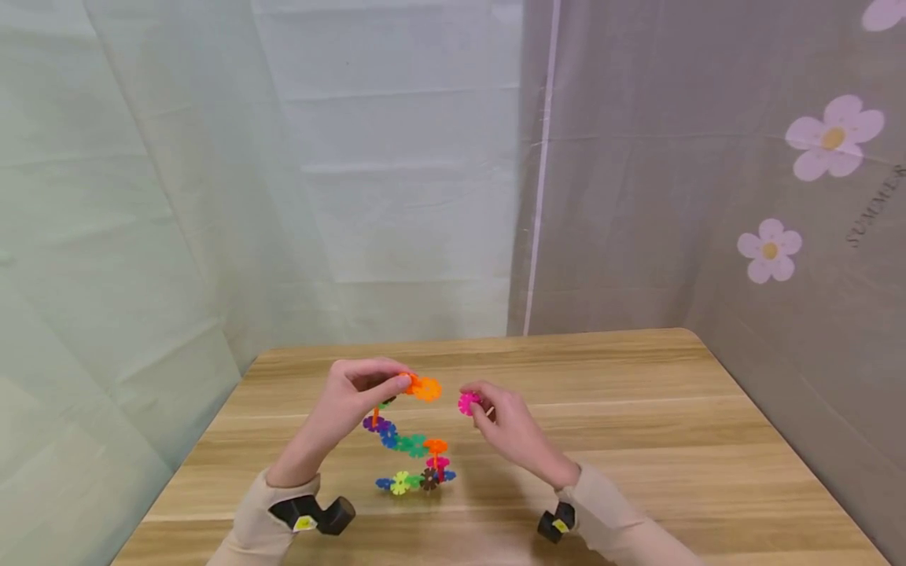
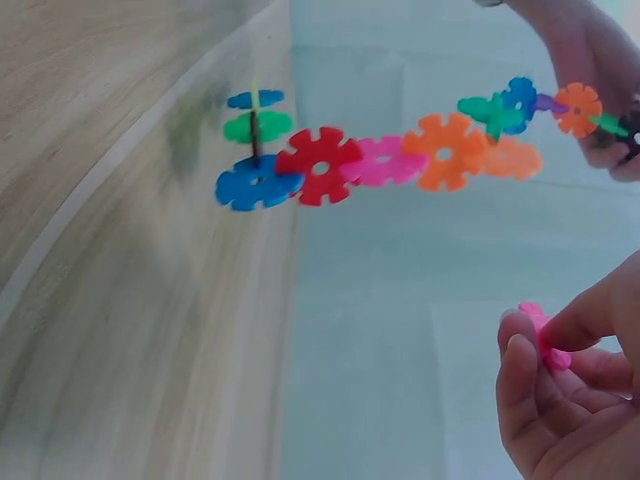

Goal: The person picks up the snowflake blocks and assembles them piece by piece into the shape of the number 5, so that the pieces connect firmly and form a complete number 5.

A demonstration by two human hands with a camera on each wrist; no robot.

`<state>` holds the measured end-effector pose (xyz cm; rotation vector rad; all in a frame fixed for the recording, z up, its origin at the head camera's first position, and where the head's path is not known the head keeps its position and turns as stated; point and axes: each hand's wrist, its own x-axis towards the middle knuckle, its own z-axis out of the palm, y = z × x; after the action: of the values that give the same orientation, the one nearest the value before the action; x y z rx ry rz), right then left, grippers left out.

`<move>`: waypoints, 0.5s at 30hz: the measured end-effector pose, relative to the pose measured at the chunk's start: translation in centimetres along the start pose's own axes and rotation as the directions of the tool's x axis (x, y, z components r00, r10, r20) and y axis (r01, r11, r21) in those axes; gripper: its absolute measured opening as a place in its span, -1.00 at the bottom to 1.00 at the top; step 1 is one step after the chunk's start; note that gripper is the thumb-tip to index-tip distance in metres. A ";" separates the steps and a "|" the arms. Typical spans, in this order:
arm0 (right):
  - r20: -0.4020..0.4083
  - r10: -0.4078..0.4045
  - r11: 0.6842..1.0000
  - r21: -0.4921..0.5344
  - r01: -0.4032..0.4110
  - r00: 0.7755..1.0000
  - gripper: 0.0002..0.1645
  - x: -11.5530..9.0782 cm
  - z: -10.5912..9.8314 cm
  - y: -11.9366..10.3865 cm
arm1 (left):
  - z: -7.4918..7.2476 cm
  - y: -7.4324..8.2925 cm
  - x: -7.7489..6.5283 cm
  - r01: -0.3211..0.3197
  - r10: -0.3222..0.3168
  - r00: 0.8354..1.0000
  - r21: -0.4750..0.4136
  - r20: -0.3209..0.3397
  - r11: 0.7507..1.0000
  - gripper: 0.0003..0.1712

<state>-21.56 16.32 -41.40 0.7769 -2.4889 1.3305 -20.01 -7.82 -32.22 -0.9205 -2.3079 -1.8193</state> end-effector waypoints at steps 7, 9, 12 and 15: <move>-0.066 -0.065 0.997 0.026 0.066 0.996 -0.67 -0.1 -0.1 -1.3 | -0.1 -0.1 0.0 -0.001 0.001 1.000 -0.005 0.004 1.000 -0.80; -0.083 -0.088 0.995 0.040 0.092 0.993 -0.67 -0.1 -0.1 -1.6 | -0.1 -0.1 0.0 -0.002 0.002 1.000 -0.005 0.003 1.000 -0.80; -0.122 -0.120 0.990 0.062 0.128 0.985 -0.66 -0.3 -0.1 -2.3 | -0.1 -0.2 -0.1 -0.002 0.002 1.000 -0.001 0.004 1.000 -0.80; -0.183 -0.180 0.978 0.069 0.195 0.966 -0.62 -0.4 -0.1 -2.9 | -0.1 -0.3 -0.1 -0.003 0.003 1.000 0.001 0.002 1.000 -0.80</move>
<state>-19.67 15.23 -39.50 0.8502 -2.1760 1.3818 -20.06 -7.96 -32.52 -0.9251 -2.3077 -1.8164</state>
